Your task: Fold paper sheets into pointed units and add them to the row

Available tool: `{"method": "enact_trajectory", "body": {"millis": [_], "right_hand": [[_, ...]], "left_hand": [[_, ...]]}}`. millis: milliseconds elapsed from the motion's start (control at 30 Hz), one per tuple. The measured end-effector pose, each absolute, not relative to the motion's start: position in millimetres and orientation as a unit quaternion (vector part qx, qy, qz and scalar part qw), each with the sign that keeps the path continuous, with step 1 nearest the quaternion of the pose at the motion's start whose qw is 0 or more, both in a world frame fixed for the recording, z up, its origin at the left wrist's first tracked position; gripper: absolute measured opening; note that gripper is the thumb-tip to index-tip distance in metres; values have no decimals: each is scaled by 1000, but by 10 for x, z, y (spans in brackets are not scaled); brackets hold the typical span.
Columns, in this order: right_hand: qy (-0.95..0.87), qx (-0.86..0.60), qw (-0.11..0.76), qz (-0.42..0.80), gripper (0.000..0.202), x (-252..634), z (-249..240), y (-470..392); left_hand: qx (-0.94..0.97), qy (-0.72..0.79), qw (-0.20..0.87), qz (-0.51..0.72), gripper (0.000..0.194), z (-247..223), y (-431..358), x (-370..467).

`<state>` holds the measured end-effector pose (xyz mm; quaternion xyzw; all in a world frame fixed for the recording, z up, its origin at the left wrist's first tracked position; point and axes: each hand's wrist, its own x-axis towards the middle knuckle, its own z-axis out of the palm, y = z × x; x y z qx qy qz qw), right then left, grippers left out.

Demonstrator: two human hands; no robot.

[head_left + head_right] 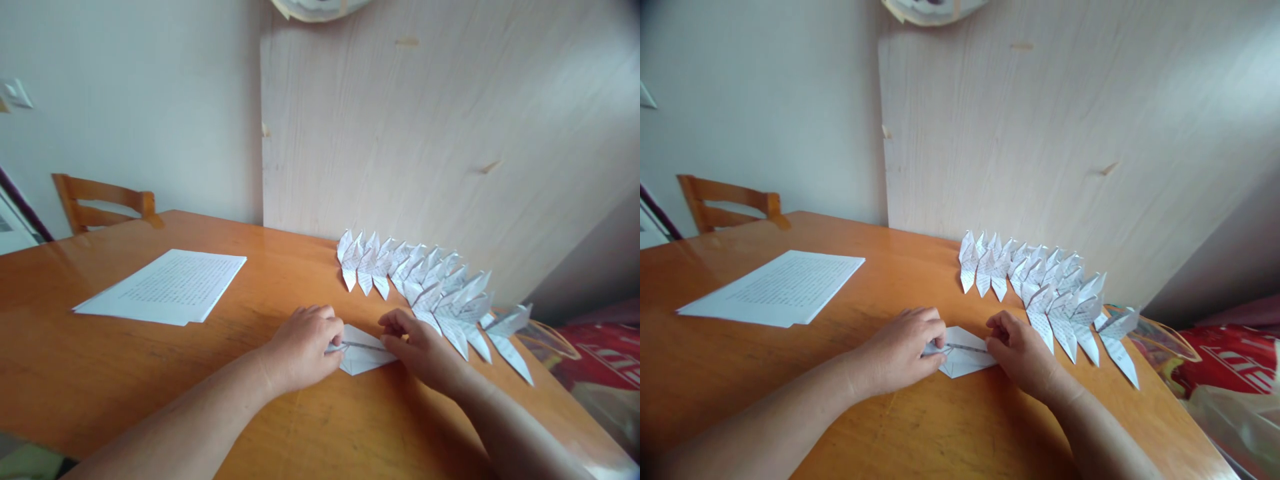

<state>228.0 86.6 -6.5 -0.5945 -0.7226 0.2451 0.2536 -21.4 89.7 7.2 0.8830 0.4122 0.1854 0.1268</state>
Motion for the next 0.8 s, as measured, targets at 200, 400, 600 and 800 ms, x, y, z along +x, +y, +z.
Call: {"method": "enact_trajectory", "body": {"millis": [200, 400, 600, 800], "right_hand": [[-747, -572, 261, 216, 26, 2241, -149, 834], [-741, -589, 233, 222, 17, 2120, -40, 705], [-700, -521, 203, 444, 17, 1918, 91, 479], [-698, -468, 205, 502, 15, 1900, 149, 437]], "left_hand": [[917, 347, 105, 165, 9, 72, 814, -195], [915, 359, 79, 165, 15, 37, 835, -204], [895, 395, 106, 179, 20, 76, 799, -171], [887, 404, 140, 175, 74, 70, 773, -177]]}}
